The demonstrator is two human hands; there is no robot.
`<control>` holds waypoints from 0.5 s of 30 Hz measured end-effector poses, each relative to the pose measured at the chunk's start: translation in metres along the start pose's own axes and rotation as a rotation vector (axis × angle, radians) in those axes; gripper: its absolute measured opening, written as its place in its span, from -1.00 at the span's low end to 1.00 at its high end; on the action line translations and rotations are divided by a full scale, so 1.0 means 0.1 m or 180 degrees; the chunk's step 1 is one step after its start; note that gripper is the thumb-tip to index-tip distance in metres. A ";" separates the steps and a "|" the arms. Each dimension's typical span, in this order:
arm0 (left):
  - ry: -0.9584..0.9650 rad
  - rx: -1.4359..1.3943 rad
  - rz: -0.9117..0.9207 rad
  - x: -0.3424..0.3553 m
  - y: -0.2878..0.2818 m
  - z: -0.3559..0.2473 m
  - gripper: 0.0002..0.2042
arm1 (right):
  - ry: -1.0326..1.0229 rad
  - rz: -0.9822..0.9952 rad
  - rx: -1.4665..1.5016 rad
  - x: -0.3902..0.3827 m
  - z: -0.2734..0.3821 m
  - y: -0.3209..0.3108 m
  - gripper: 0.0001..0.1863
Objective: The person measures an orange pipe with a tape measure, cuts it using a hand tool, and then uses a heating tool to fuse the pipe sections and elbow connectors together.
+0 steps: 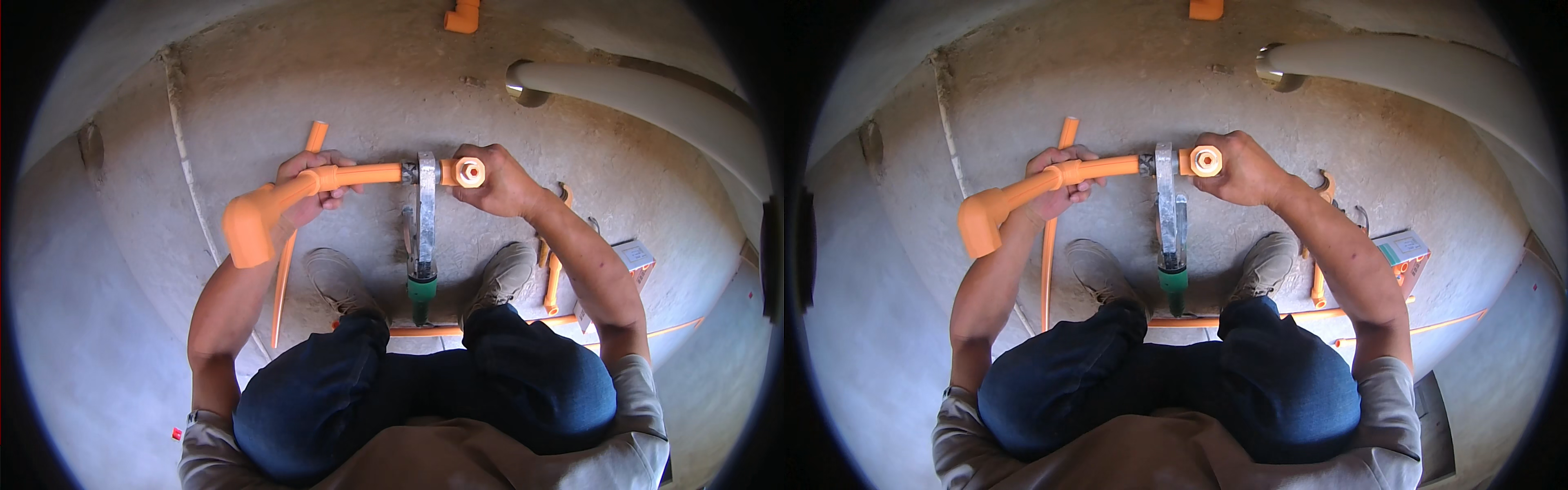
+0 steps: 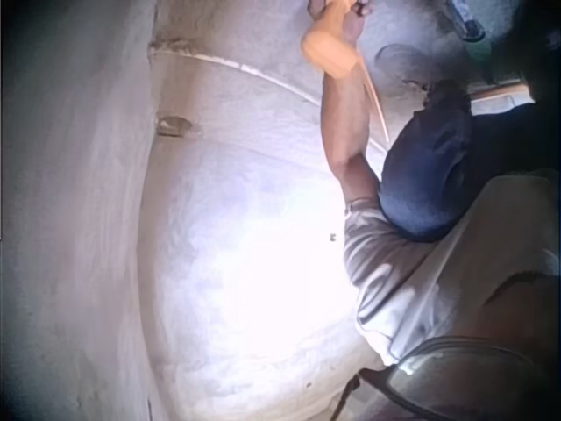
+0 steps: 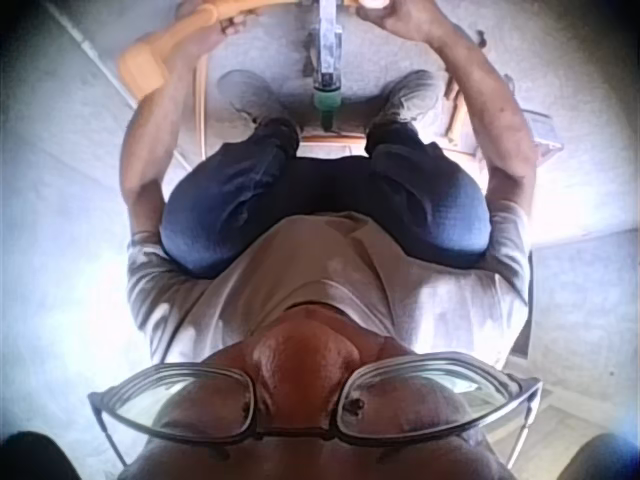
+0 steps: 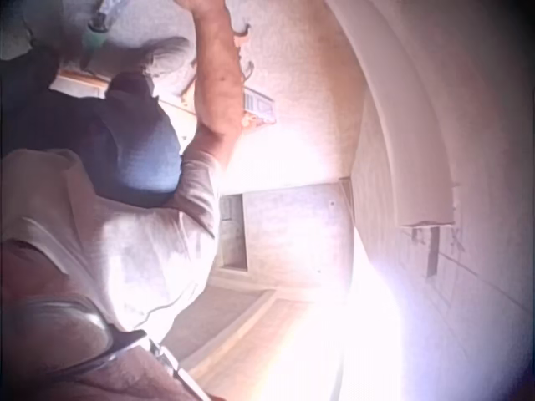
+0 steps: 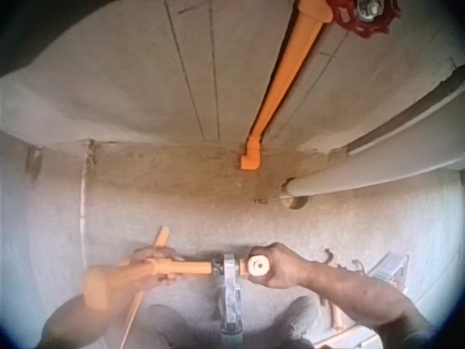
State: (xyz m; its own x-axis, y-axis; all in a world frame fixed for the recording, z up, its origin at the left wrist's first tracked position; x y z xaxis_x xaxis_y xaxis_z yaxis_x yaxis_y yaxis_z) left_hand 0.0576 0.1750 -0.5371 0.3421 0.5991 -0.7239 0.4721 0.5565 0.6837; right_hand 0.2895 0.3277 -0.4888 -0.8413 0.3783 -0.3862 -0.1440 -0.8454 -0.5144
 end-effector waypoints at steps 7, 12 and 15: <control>0.1047 0.0693 0.0068 -0.29 -0.20 -0.22 -0.48 | -0.0024 0.0055 0.0290 -0.02 0.06 -0.03 -0.67; 0.1002 0.0687 -0.0027 -0.59 0.03 -0.21 -0.58 | -0.0217 0.0151 -0.0180 -0.08 0.12 -0.14 -0.65; 0.1158 0.2670 -0.0197 -0.64 0.16 -0.26 -0.52 | 0.0127 0.0334 -0.0474 -0.09 0.13 -0.18 -0.61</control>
State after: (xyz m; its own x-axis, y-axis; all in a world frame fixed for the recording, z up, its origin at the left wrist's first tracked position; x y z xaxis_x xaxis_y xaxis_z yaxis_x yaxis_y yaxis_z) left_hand 0.0224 0.1603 -0.4775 0.0867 0.8056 -0.5861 0.9650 0.0783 0.2504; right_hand 0.2925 0.3343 -0.4662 -0.8258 0.3083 -0.4722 0.0245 -0.8170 -0.5762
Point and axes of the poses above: each hand's wrist, its own x-axis towards the middle knuckle, its own y-axis out of the palm, z = x × y, the point moved 7 cm from there along x, towards the middle knuckle, and after that the axes turned 10 degrees about -x, right-handed, at the moved point
